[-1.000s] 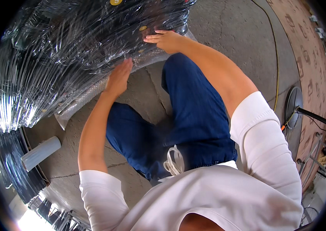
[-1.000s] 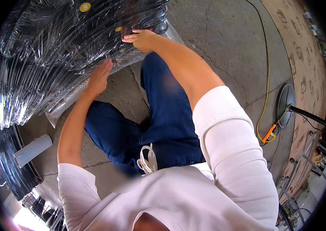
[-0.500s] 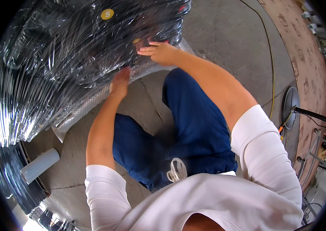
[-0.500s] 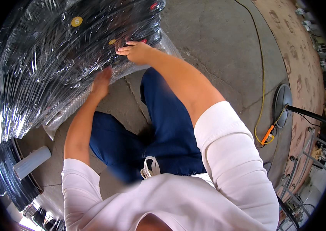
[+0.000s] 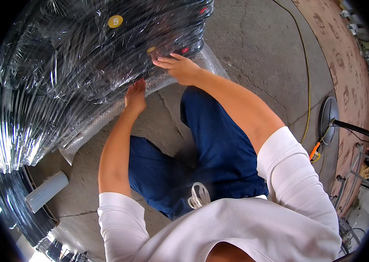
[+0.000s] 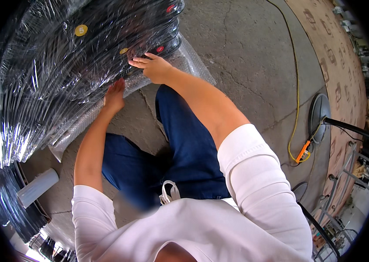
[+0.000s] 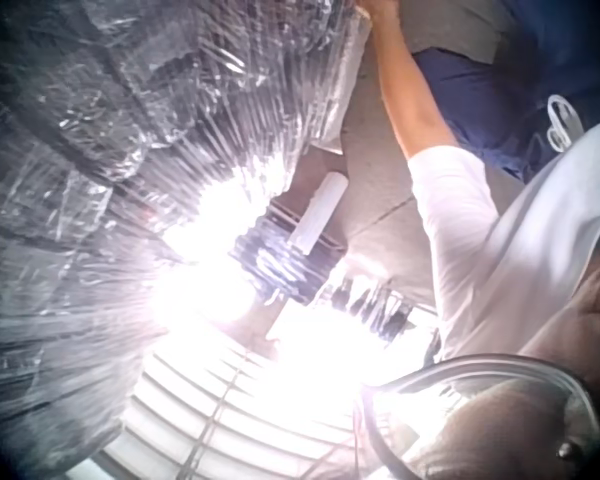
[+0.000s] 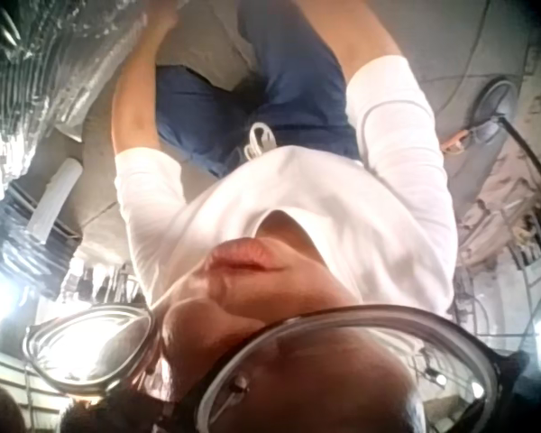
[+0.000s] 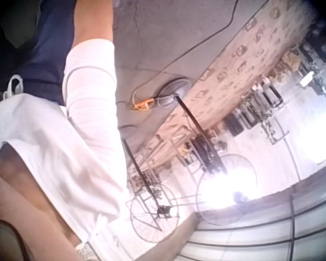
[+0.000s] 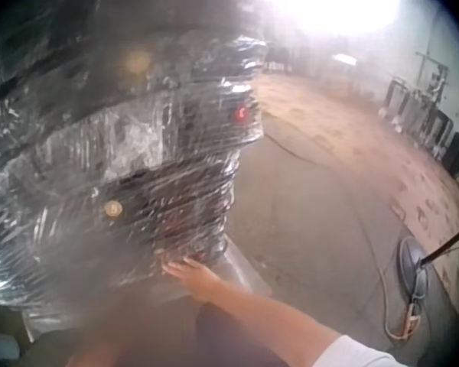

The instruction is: The person wraps a stack of black metal furniture frames with clear plastic wrap in a warehouse. They pull the film from a roll, stretch it over the stack, and smooth it down by hand to secure the bundle. A coworker assists by holding the stack and handing over the roll.

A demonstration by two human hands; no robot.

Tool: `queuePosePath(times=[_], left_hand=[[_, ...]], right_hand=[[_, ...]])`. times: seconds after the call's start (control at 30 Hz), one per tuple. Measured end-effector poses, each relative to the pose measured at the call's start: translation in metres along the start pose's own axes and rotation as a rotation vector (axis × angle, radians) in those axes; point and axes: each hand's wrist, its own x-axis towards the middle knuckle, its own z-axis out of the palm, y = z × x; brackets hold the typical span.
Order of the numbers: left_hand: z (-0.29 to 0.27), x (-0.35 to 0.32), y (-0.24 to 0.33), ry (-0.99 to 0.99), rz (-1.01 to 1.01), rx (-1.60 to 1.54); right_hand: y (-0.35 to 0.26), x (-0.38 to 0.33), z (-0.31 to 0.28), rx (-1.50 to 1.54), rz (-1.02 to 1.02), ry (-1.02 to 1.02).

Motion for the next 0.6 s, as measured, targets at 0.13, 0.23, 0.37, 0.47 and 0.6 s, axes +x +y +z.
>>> queuePosePath(times=[0.13,0.23,0.37,0.47,0.6], left_hand=[[-0.003,0.002,0.007,-0.005,-0.034,-0.083],[-0.004,0.003,0.008,-0.014,-0.033,-0.113],[-0.010,0.005,0.009,-0.005,-0.031,-0.161],[-0.003,0.001,0.015,0.071,-0.053,-0.267],[0.021,0.012,0.023,0.020,-0.040,-0.217]], right_hand=[[0.002,0.004,0.014,0.000,0.003,0.066],[0.002,0.002,0.015,-0.003,0.006,0.063],[0.001,0.005,0.012,-0.059,0.017,0.041],[-0.007,0.006,-0.002,-0.041,0.052,0.036],[-0.022,0.010,0.025,0.062,0.149,0.107]])
